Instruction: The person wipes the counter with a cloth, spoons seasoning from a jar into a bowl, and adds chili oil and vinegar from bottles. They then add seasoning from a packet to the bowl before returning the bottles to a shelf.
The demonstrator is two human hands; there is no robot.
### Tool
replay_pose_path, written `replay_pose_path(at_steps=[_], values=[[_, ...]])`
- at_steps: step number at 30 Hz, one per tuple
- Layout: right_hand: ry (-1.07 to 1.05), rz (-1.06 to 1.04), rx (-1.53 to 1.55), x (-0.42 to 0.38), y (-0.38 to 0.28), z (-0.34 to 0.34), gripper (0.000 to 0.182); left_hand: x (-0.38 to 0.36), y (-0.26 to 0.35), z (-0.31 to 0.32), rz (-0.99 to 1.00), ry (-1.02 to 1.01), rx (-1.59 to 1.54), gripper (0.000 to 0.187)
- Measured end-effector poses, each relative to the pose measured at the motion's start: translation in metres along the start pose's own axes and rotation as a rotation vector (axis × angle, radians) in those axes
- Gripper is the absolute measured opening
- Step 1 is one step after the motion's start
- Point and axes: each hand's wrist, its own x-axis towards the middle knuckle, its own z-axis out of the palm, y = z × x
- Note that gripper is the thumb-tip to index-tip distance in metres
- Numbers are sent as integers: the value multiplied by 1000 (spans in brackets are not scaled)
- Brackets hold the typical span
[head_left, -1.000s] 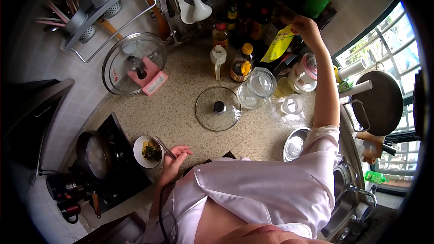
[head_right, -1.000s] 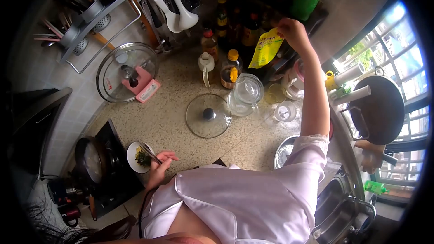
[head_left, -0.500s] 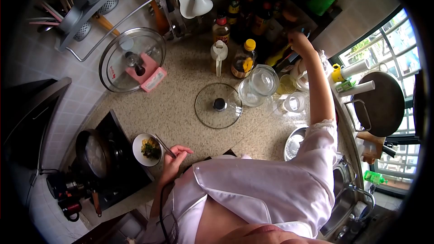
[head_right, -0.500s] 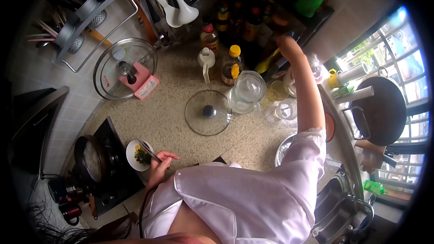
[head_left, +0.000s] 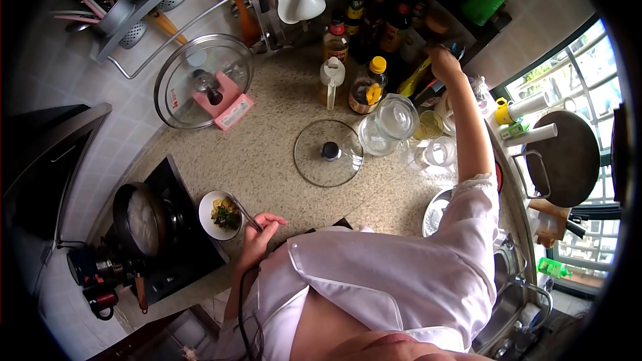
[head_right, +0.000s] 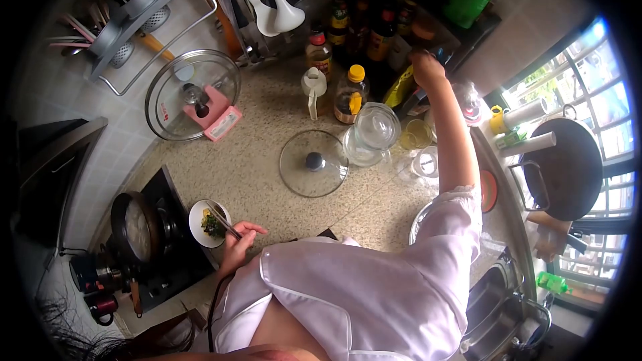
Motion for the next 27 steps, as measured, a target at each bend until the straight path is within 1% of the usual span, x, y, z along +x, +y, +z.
replay_pose_path(at_steps=[4, 6, 7, 8, 10, 12, 13, 14, 17, 18, 21, 24, 25, 27], values=[[75, -33, -28, -2, -22, -19, 24, -3, -6, 0, 11, 18, -17, 15], [7, -45, 252, -1, -49, -39, 23, -4, -7, 1, 6, 36, -30, 15], [-53, -117, 372, -4, -72, -61, 30, -5, -7, 2, 5, 37, -31, 15], [-49, -146, 482, -7, -84, -61, 42, -5, -8, 2, 1, 41, -37, 15], [-39, -249, 529, -11, -104, -52, 56, -5, -10, 3, -2, 46, -44, 15], [-106, -310, 456, -10, -118, -42, 62, -6, -13, 4, -15, 54, -14, 15], [-185, -264, 432, -10, -125, -44, 59, -6, -11, 5, -11, 59, -13, 15], [-182, -269, 434, -7, -127, -42, 59, -7, -9, 7, -6, 64, -15, 15], [-216, -175, 360, -1, -135, -38, 51, -12, -4, 7, -8, 86, -24, 14], [-217, -180, 361, 0, -135, -35, 51, -13, -3, 7, -16, 95, -31, 14], [-96, -140, 380, 6, -126, -28, 42, -16, -16, 1, -13, 118, -73, 14], [11, 0, 424, 13, -119, -38, 43, -17, -19, 0, -8, 128, -107, 14], [137, -59, 439, 17, -111, -37, 45, -17, -19, -1, -10, 129, -109, 14], [122, 34, 442, 29, -98, -42, 46, -16, -17, -1, -23, 145, -56, 14]])
